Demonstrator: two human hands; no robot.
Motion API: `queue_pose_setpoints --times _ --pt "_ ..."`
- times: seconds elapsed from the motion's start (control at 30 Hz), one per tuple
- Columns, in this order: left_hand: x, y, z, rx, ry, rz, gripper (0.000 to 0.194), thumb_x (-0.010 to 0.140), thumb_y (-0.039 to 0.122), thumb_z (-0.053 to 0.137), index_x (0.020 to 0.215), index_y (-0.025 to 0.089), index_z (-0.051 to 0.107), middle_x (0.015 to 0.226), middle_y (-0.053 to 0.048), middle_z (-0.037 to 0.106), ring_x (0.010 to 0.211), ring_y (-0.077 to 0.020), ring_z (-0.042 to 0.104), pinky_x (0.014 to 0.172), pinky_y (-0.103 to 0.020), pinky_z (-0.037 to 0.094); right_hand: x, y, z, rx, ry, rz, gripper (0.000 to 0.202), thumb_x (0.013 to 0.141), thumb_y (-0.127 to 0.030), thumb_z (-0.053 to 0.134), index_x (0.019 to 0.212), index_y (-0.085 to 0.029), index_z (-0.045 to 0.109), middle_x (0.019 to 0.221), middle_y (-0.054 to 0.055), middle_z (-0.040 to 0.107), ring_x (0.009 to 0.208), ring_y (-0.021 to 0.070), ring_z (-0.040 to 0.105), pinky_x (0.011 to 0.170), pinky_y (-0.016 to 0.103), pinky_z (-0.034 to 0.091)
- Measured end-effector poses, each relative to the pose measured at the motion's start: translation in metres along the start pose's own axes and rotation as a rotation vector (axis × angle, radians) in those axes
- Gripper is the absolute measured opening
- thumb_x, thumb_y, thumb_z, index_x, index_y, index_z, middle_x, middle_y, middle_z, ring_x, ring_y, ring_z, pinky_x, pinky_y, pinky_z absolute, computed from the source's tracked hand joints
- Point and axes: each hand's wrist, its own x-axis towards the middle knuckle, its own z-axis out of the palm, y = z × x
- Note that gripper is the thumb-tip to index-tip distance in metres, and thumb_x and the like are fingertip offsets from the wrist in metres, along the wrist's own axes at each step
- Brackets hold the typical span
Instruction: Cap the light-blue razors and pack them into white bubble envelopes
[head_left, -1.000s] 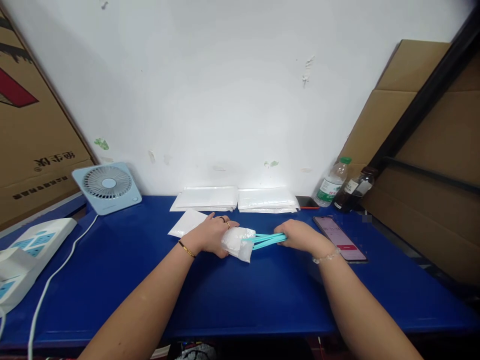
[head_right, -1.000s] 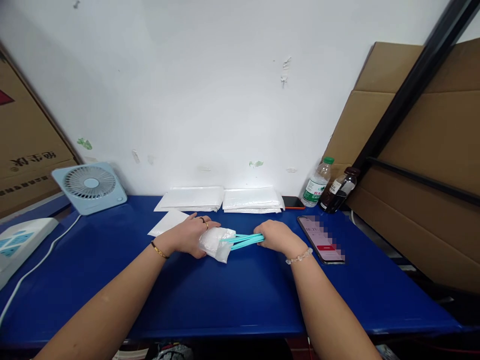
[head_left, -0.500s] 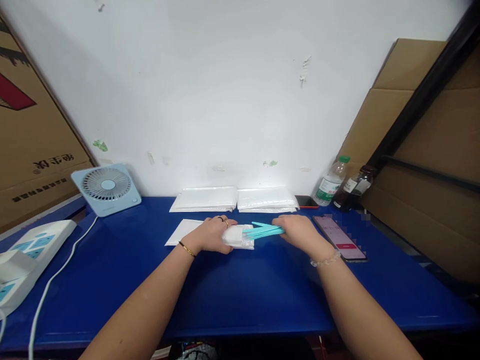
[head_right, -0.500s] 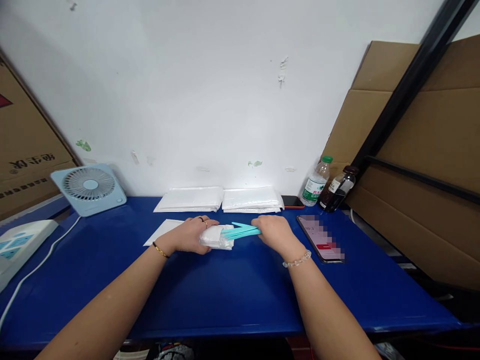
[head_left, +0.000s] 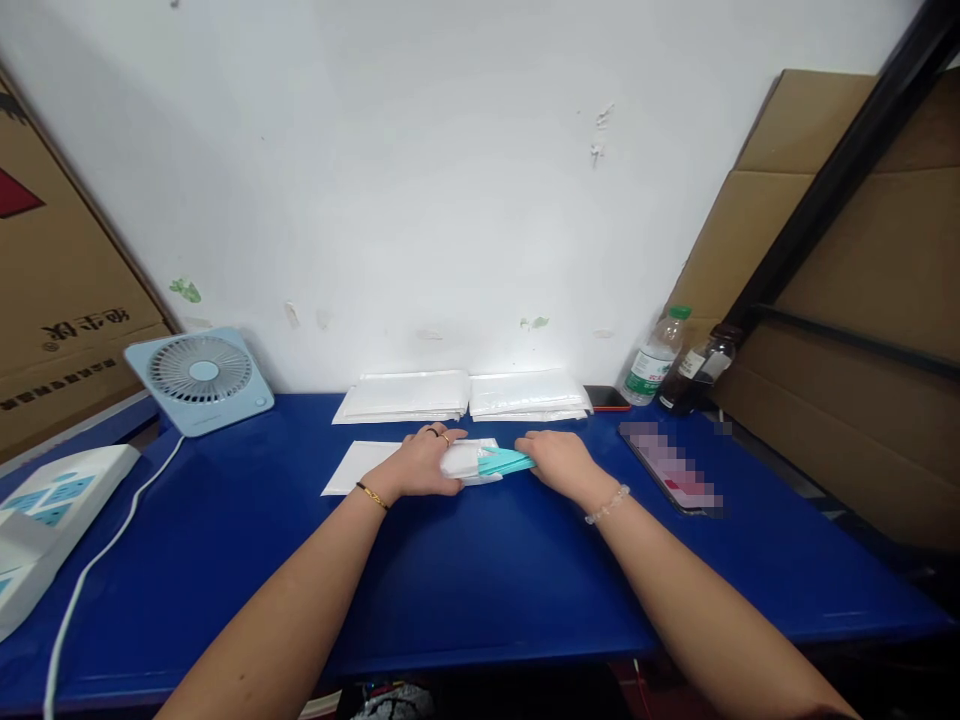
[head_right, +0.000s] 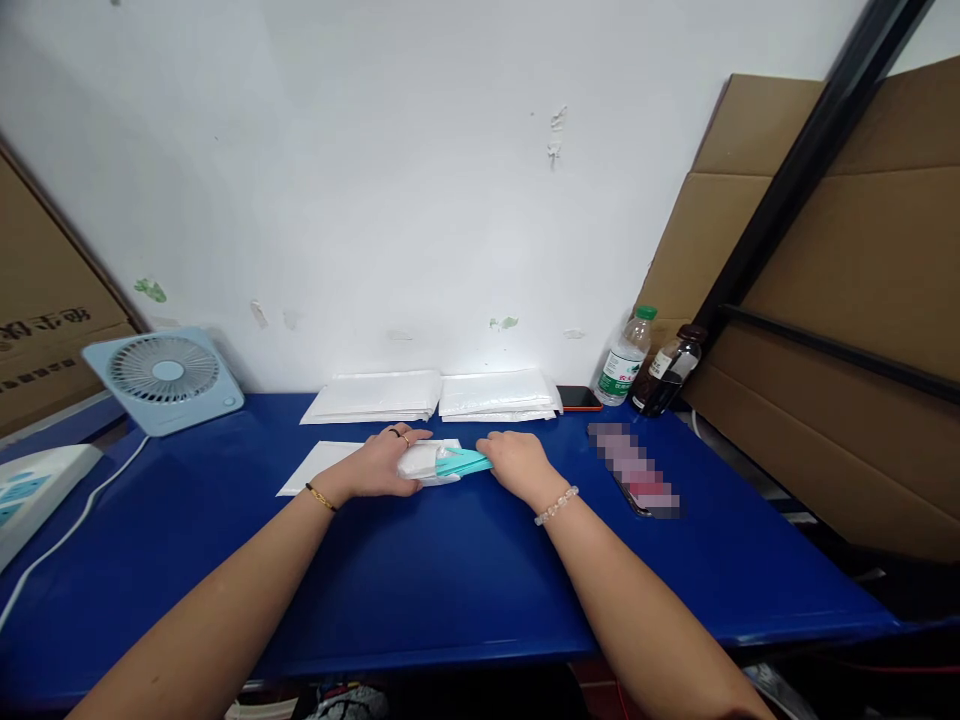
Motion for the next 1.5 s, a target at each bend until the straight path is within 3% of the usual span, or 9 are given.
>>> queue_pose_setpoints --times 0.33,0.57,0.73,0.93,1.23,1.4,1.5 --pt "0.002 -0.003 0.005 -0.002 -0.005 0.003 0.086 0.058 0.052 0.068 0.135 0.028 0.04 0.12 -0.01 0.048 0.114 -0.0332 0.044 0.096 -0.043 0.034 -0.002 -0.005 -0.01 -0.04 0.112 -0.007 0.018 0.09 -0.018 0.045 0.088 -0.02 0.063 0.089 0.009 0.063 0.086 0.0198 0.056 0.069 0.027 0.035" --pt "0.001 -0.003 0.004 -0.024 0.015 0.031 0.079 0.06 0.05 0.067 0.132 0.028 0.042 0.119 -0.01 0.049 0.115 -0.032 0.044 0.096 -0.043 0.035 0.001 -0.008 -0.005 -0.022 0.023 0.039 0.018 0.088 -0.015 0.046 0.092 -0.022 0.062 0.092 0.006 0.062 0.086 0.0177 0.056 0.063 0.024 0.035" --pt "0.002 -0.002 0.003 -0.068 0.037 0.025 0.08 0.062 0.048 0.067 0.134 0.027 0.04 0.121 -0.01 0.048 0.115 -0.032 0.045 0.097 -0.042 0.035 -0.001 -0.006 -0.003 -0.032 0.083 0.105 0.017 0.089 -0.016 0.044 0.092 -0.021 0.06 0.091 0.006 0.062 0.083 0.0177 0.057 0.059 0.024 0.034" --pt "0.004 -0.004 0.003 -0.069 0.022 0.0 0.078 0.061 0.048 0.066 0.133 0.029 0.041 0.122 -0.009 0.048 0.113 -0.0325 0.046 0.095 -0.044 0.036 -0.001 -0.012 0.0 -0.008 0.095 0.0 0.018 0.09 -0.017 0.044 0.094 -0.022 0.06 0.091 0.006 0.061 0.082 0.017 0.055 0.058 0.024 0.032" --pt "0.004 -0.005 0.003 -0.039 0.019 0.026 0.079 0.059 0.05 0.067 0.131 0.029 0.042 0.118 -0.008 0.049 0.112 -0.0322 0.046 0.095 -0.044 0.035 0.0 -0.01 0.005 -0.021 0.274 -0.063 0.019 0.091 -0.02 0.043 0.094 -0.021 0.061 0.09 0.007 0.06 0.084 0.0198 0.052 0.064 0.028 0.031" --pt "0.003 -0.004 0.005 -0.039 0.002 0.053 0.079 0.059 0.049 0.067 0.131 0.028 0.042 0.118 -0.008 0.049 0.115 -0.0321 0.044 0.096 -0.043 0.034 0.009 -0.019 0.014 0.094 0.164 -0.112 0.016 0.085 -0.014 0.049 0.095 -0.021 0.06 0.09 0.005 0.058 0.079 0.0174 0.053 0.06 0.026 0.033" --pt "0.003 -0.004 0.006 -0.046 0.005 0.081 0.078 0.059 0.047 0.068 0.131 0.028 0.042 0.117 -0.008 0.049 0.117 -0.0318 0.042 0.097 -0.042 0.034 0.014 -0.019 0.016 0.25 0.156 -0.175 0.024 0.079 -0.012 0.055 0.101 -0.021 0.058 0.094 0.004 0.058 0.081 0.0167 0.055 0.063 0.024 0.036"
